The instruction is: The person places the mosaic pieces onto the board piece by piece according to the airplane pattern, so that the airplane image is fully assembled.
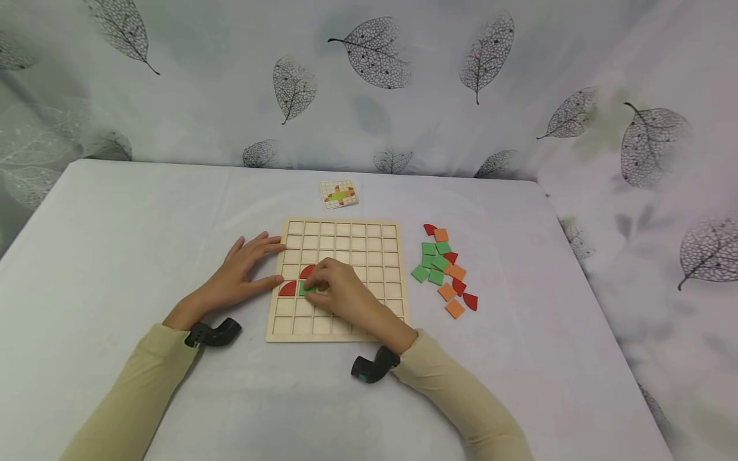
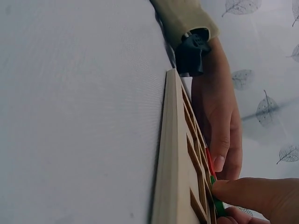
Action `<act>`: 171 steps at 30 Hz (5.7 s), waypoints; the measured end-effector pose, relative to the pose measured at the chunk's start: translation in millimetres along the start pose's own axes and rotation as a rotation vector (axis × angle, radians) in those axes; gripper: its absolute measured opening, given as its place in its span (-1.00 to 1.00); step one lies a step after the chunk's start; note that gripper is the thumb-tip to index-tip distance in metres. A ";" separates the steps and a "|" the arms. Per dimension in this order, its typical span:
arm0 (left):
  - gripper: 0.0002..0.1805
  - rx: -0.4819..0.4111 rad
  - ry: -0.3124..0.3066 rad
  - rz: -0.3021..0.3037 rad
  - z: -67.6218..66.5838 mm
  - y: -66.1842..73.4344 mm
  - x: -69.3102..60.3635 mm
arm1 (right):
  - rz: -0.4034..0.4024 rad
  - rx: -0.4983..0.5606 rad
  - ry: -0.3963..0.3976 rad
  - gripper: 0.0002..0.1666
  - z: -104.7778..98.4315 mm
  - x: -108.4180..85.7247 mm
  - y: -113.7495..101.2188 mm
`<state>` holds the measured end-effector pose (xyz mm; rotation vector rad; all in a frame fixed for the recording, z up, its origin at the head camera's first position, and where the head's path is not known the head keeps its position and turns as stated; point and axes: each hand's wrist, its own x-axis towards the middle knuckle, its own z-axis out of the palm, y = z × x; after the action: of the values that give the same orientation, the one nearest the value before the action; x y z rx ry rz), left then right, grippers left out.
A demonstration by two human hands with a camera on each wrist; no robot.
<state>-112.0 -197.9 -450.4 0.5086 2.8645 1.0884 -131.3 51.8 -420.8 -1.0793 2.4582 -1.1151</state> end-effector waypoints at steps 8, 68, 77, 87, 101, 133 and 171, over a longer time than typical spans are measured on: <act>-0.34 -0.007 -0.007 -0.003 0.0 1.1 0.3 | -0.001 -0.015 -0.009 -0.90 -1.7 -0.6 0.3; -0.34 -0.004 -0.004 -0.009 -0.3 -2.0 -1.5 | -0.083 0.029 0.011 -0.80 -39.8 -41.5 20.5; -0.34 -0.005 0.007 0.000 0.3 -1.3 -0.9 | -0.077 0.045 0.069 -0.83 -45.1 -54.4 33.5; -0.35 -0.015 0.017 0.014 2.4 -2.8 -0.4 | -0.117 0.070 0.117 -0.83 -52.4 -68.4 44.3; -0.34 -0.011 -0.002 0.004 1.9 -2.5 -0.2 | -0.126 0.089 0.187 -0.80 -57.3 -80.9 55.5; -0.34 -0.012 -0.005 -0.006 1.1 -1.4 0.6 | 0.152 -0.079 0.305 -0.86 -85.4 -91.8 65.7; -0.35 -0.014 0.004 0.009 0.7 -0.7 0.1 | 0.375 -0.122 0.290 -0.79 -89.3 -95.4 75.6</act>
<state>-112.2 -197.9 -451.3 0.5202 2.8586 1.1106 -147.2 202.0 -422.8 -0.4721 2.8251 -1.0722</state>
